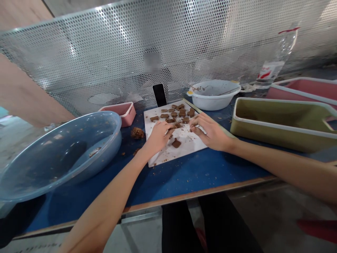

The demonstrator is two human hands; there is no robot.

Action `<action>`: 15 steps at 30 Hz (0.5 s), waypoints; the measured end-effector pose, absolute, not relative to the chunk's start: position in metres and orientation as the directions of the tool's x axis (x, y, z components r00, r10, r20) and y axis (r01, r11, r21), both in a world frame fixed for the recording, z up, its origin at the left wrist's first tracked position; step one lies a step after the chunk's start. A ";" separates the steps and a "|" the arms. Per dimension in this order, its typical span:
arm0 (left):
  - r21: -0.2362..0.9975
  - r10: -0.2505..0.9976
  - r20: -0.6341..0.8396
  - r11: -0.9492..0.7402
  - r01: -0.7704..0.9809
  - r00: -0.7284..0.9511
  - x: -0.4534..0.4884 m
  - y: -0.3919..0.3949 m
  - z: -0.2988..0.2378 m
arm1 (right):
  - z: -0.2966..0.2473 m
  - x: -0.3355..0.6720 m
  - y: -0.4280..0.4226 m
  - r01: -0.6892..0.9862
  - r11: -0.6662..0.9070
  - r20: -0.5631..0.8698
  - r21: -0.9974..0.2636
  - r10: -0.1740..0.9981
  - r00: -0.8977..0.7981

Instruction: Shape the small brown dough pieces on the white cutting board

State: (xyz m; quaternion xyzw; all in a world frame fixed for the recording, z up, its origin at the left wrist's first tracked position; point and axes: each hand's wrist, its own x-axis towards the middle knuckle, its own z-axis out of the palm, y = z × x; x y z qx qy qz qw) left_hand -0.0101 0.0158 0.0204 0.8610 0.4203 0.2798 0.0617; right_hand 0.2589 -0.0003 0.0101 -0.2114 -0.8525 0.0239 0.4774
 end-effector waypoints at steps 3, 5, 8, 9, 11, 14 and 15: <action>0.466 0.792 0.446 -0.604 0.646 0.418 -0.007 0.014 0.020 | 0.009 0.260 0.003 0.339 0.907 0.782 -0.248 0.394 -0.482; 0.576 0.810 0.459 -0.584 0.572 0.364 -0.005 0.010 0.020 | 0.008 0.261 0.005 0.353 0.902 0.758 -0.250 0.409 -0.508; 0.668 0.834 0.461 -0.551 0.499 0.303 -0.001 0.005 0.020 | 0.008 0.261 0.005 0.362 0.900 0.731 -0.242 0.415 -0.542; 0.670 0.839 0.467 -0.542 0.507 0.279 0.000 0.004 0.020 | 0.009 0.261 0.005 0.358 0.903 0.729 -0.239 0.410 -0.548; 0.624 0.833 0.504 -0.532 0.572 0.225 0.001 0.003 0.018 | 0.009 0.261 0.003 0.348 0.903 0.736 -0.251 0.412 -0.537; 0.462 0.779 0.591 -0.540 0.703 0.210 0.001 0.002 0.015 | 0.009 0.259 0.000 0.334 0.887 0.743 -0.320 0.453 -0.492; 0.410 0.761 0.608 -0.546 0.730 0.227 0.001 0.001 0.014 | 0.008 0.258 0.000 0.328 0.880 0.744 -0.343 0.468 -0.477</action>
